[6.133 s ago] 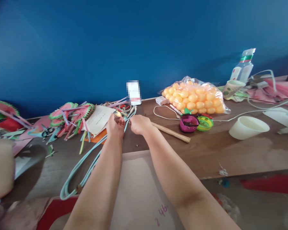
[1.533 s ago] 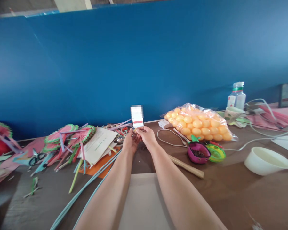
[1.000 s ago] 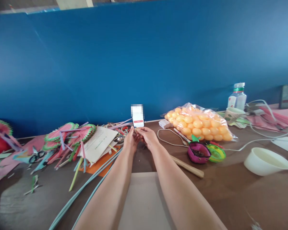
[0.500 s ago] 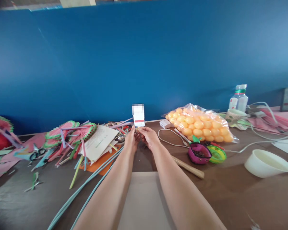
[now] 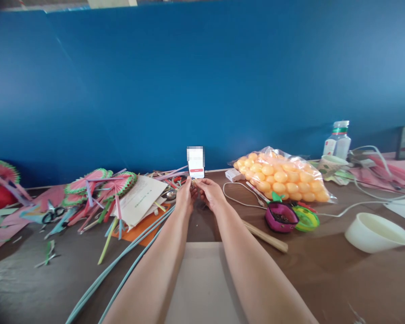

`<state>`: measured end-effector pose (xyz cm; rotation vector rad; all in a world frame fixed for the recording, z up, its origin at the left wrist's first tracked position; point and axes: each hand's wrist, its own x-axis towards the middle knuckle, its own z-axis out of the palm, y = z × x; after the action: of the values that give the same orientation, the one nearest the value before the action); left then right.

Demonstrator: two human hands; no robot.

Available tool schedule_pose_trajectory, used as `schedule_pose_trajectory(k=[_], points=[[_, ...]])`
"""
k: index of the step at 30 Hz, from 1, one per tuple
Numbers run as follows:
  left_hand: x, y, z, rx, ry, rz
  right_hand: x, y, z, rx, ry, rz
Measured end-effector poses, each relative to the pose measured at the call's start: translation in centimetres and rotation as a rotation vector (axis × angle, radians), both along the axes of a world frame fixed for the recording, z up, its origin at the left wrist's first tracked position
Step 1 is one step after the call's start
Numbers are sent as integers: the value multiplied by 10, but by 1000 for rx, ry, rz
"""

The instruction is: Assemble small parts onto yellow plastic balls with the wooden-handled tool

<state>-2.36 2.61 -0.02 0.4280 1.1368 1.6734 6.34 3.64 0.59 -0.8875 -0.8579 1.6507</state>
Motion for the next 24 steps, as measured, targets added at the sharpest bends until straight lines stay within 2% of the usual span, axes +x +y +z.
schedule_pose_trajectory(k=[24], points=[[1,0,-2,4,93,35,-2,0,-2,44,-58,-37]])
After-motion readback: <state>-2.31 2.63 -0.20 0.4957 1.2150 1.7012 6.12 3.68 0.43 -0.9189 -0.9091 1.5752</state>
